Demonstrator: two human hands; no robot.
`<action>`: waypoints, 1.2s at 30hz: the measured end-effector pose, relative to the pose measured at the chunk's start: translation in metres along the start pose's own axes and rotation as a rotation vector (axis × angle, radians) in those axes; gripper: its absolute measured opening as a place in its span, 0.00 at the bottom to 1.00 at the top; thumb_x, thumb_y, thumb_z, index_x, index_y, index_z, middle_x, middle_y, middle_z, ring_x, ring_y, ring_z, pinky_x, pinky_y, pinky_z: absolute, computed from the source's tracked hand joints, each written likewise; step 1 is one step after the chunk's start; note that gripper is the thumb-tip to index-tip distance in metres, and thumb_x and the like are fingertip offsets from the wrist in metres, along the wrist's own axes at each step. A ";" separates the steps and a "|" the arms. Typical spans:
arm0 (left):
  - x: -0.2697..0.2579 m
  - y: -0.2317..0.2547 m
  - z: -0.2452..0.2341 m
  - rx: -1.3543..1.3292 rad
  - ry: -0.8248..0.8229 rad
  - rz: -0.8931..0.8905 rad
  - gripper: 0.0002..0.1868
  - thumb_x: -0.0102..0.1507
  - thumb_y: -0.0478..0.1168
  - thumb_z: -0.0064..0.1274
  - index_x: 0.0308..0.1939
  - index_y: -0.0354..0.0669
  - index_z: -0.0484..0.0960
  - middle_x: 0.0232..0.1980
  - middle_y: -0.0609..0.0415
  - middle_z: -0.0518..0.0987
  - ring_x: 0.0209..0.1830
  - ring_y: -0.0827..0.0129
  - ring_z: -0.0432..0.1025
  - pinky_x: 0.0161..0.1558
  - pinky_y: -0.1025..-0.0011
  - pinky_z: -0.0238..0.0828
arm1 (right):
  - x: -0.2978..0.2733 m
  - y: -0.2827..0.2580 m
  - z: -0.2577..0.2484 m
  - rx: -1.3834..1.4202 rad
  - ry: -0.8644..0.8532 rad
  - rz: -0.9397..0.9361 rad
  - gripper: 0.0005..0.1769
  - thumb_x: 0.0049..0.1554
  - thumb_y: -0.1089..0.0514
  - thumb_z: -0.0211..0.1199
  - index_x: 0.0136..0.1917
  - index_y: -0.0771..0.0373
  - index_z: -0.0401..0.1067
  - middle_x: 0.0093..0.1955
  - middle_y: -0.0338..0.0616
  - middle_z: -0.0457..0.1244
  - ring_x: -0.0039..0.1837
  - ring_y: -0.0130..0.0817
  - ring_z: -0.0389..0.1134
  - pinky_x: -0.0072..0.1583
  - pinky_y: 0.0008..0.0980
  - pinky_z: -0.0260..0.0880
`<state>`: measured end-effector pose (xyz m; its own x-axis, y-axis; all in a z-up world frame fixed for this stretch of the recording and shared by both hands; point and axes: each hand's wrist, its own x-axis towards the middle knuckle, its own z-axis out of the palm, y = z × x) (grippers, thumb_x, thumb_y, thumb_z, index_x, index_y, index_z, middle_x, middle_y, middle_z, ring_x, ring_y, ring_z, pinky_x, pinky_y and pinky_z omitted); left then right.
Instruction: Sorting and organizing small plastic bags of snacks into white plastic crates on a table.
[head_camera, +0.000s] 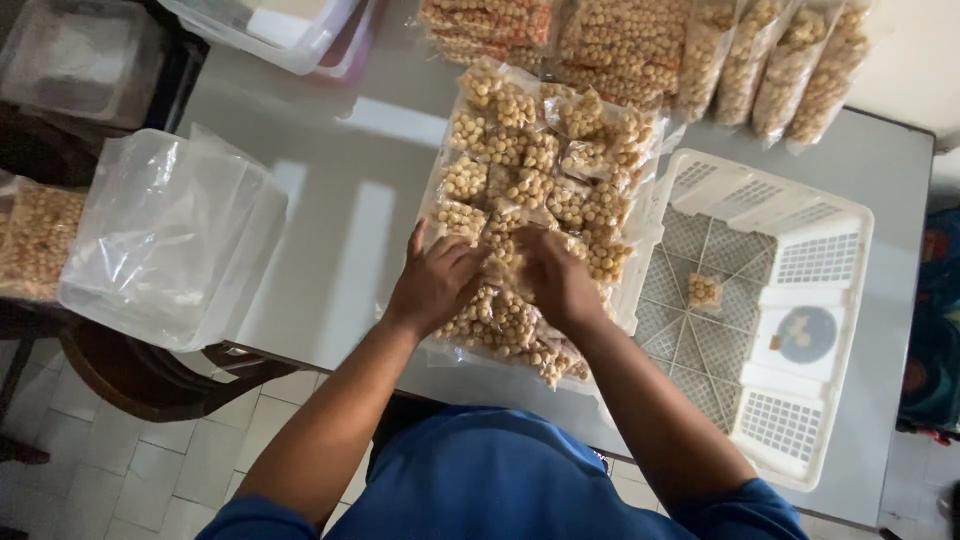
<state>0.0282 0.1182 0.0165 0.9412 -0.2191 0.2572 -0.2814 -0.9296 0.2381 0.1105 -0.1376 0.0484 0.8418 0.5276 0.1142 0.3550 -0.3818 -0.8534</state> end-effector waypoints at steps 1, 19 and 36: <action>0.003 0.001 -0.002 -0.004 -0.002 0.003 0.22 0.81 0.57 0.50 0.77 0.65 0.84 0.64 0.61 0.90 0.78 0.67 0.77 0.88 0.27 0.41 | -0.002 0.008 -0.001 -0.002 0.002 0.005 0.20 0.71 0.61 0.62 0.75 0.54 0.76 0.63 0.64 0.75 0.61 0.76 0.78 0.60 0.71 0.79; 0.029 0.092 0.007 -0.127 -0.027 0.184 0.44 0.78 0.60 0.58 0.96 0.60 0.63 0.99 0.40 0.55 0.98 0.31 0.49 0.83 0.19 0.54 | -0.117 0.274 -0.147 -0.466 0.445 0.184 0.29 0.64 0.58 0.79 0.77 0.61 0.77 0.73 0.55 0.69 0.79 0.62 0.70 0.78 0.61 0.71; -0.002 0.063 -0.002 -0.086 0.043 0.120 0.32 0.82 0.59 0.44 0.91 0.64 0.69 0.97 0.50 0.59 0.97 0.46 0.52 0.86 0.26 0.51 | -0.081 0.104 -0.105 -0.400 0.450 -0.029 0.29 0.70 0.67 0.63 0.82 0.56 0.81 0.84 0.56 0.69 0.90 0.67 0.61 0.85 0.65 0.59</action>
<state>0.0078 0.0607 0.0328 0.8916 -0.3126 0.3277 -0.4080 -0.8684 0.2818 0.1218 -0.2997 0.0034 0.8880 0.2018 0.4131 0.4320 -0.6738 -0.5995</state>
